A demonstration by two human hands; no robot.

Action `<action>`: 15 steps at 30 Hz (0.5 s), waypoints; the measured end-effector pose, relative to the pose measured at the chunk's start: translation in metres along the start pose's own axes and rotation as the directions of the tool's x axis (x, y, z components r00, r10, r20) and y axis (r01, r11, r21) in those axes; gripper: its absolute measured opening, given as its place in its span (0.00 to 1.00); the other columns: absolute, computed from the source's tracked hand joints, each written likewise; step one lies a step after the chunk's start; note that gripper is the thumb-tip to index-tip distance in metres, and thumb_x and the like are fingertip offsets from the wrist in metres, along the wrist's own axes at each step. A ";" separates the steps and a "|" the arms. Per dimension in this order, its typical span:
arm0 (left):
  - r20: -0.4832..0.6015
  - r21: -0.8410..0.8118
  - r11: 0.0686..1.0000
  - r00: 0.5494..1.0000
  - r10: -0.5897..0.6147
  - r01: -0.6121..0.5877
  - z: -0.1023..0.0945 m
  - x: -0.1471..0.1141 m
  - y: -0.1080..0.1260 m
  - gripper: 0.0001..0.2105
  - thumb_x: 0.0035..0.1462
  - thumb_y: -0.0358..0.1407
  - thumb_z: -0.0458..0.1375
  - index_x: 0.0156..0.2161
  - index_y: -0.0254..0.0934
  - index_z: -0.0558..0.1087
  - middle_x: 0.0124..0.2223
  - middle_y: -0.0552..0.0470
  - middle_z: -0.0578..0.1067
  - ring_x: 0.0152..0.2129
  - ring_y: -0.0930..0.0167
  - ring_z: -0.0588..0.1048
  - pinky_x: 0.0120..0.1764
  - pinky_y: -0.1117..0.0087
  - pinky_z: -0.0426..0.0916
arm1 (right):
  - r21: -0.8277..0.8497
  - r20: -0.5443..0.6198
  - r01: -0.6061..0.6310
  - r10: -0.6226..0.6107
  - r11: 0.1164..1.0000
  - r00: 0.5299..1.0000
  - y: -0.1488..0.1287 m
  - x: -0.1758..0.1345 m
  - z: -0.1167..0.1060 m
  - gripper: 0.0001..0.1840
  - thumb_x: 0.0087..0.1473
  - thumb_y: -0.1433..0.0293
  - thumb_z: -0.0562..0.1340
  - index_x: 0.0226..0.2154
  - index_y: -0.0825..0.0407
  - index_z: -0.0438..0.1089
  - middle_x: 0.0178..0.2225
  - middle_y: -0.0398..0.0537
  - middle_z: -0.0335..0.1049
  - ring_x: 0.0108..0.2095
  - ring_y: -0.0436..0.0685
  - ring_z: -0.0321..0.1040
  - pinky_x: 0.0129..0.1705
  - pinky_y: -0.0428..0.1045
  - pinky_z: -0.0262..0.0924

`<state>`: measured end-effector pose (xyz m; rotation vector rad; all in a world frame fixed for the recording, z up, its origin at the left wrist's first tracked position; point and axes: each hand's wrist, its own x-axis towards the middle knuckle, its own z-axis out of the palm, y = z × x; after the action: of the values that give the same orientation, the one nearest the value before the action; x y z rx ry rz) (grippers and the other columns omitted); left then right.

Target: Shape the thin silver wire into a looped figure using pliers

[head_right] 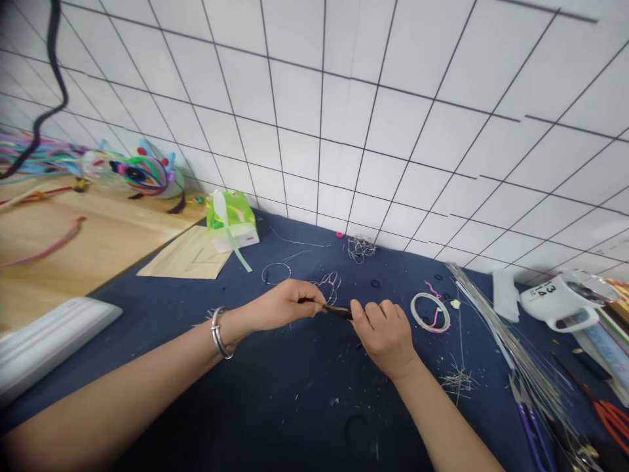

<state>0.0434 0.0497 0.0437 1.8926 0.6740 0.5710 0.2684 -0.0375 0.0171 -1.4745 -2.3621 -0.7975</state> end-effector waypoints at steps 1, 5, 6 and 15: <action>0.001 -0.009 1.000 1.000 -0.006 0.006 0.000 0.000 0.000 0.08 0.47 0.31 0.52 0.26 0.36 0.74 0.22 0.54 0.68 0.17 0.77 0.62 0.20 0.77 0.54 | 0.005 -0.002 -0.003 0.003 1.000 1.000 0.000 0.000 0.000 0.16 0.55 0.65 0.54 0.47 0.47 0.63 0.26 0.47 0.62 0.27 0.53 0.54 0.29 0.50 0.45; -0.020 -0.057 0.998 0.999 -0.030 0.029 0.004 0.000 -0.003 0.07 0.47 0.32 0.53 0.27 0.37 0.74 0.23 0.55 0.68 0.18 0.77 0.61 0.20 0.77 0.54 | 0.043 0.003 -0.025 0.024 0.999 1.000 0.000 -0.001 0.002 0.17 0.55 0.64 0.54 0.47 0.49 0.64 0.25 0.48 0.62 0.28 0.54 0.54 0.30 0.50 0.47; -0.036 -0.079 0.996 0.998 -0.045 0.042 0.007 0.000 -0.004 0.07 0.48 0.32 0.53 0.27 0.37 0.73 0.23 0.55 0.68 0.17 0.77 0.61 0.20 0.77 0.54 | 0.055 0.003 -0.040 0.039 0.998 0.999 0.000 -0.001 0.003 0.17 0.55 0.64 0.54 0.47 0.49 0.64 0.25 0.48 0.62 0.28 0.54 0.55 0.30 0.50 0.48; -0.117 -0.422 0.902 0.980 -0.160 0.097 0.030 0.003 -0.008 0.08 0.52 0.36 0.53 0.34 0.36 0.72 0.30 0.52 0.71 0.17 0.79 0.62 0.22 0.76 0.57 | 0.335 0.046 -0.256 0.255 0.907 0.966 -0.006 0.001 0.015 0.13 0.54 0.64 0.55 0.40 0.52 0.67 0.29 0.48 0.64 0.32 0.54 0.59 0.35 0.49 0.54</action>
<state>0.0633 0.0348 0.0248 1.4071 0.7055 0.7141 0.2640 -0.0300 0.0039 -1.5818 -2.1094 -0.3045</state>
